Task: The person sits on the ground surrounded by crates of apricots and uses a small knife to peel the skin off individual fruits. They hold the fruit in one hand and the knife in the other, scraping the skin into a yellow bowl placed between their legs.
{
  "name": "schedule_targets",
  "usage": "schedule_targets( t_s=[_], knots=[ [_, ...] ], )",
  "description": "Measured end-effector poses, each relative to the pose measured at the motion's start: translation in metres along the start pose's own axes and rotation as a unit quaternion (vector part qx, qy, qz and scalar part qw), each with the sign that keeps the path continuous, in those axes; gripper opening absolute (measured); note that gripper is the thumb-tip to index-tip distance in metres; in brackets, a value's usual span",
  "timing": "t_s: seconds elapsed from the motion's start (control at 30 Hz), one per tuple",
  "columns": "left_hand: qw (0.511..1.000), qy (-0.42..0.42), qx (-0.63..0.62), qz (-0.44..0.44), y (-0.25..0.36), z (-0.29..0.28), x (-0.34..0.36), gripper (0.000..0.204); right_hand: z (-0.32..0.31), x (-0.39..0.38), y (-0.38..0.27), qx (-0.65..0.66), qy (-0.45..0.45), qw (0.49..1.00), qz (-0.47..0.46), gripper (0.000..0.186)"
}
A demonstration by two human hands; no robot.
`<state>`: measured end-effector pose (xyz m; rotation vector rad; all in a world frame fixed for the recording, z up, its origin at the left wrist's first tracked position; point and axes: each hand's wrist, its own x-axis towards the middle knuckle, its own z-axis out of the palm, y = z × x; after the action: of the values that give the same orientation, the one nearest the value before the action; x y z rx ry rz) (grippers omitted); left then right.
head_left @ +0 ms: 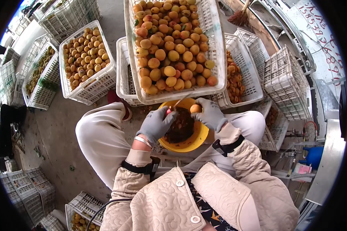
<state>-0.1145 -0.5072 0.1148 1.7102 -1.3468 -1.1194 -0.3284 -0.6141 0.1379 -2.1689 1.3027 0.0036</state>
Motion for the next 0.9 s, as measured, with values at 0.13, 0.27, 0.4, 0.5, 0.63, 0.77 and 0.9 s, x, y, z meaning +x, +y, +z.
schedule_targets(
  t_s=[0.13, 0.27, 0.4, 0.5, 0.63, 0.77, 0.9],
  knots=[
    [0.972, 0.121, -0.072, 0.186, 0.009, 0.025, 0.003, 0.041, 0.022, -0.004, -0.018, 0.74, -0.22, 0.629, 0.092, 0.035],
    [0.976, 0.143, 0.02, 0.164, 0.01, 0.038, -0.001, 0.032, 0.063, -0.004, -0.012, 0.753, -0.164, 0.632, 0.081, 0.039],
    [0.966, 0.2, -0.008, 0.161, 0.008, 0.047, 0.0, 0.027, 0.073, -0.006, -0.019, 0.75, -0.142, 0.629, 0.147, 0.037],
    [0.961, 0.232, -0.106, 0.11, 0.009, 0.062, 0.002, 0.025, 0.089, 0.001, -0.03, 0.526, 0.109, 0.843, -0.033, 0.037],
    [0.916, 0.215, -0.337, 0.032, 0.002, 0.079, 0.01, 0.027, 0.092, 0.002, -0.038, 0.306, 0.206, 0.928, -0.046, 0.031],
    [0.872, 0.196, -0.449, 0.001, -0.015, 0.084, 0.018, 0.036, 0.081, 0.011, -0.042, 0.155, 0.288, 0.929, -0.174, 0.027],
    [0.792, 0.148, -0.592, -0.003, -0.014, 0.079, 0.022, 0.04, 0.085, 0.01, -0.035, 0.304, 0.26, 0.89, -0.217, 0.036]
  ],
)
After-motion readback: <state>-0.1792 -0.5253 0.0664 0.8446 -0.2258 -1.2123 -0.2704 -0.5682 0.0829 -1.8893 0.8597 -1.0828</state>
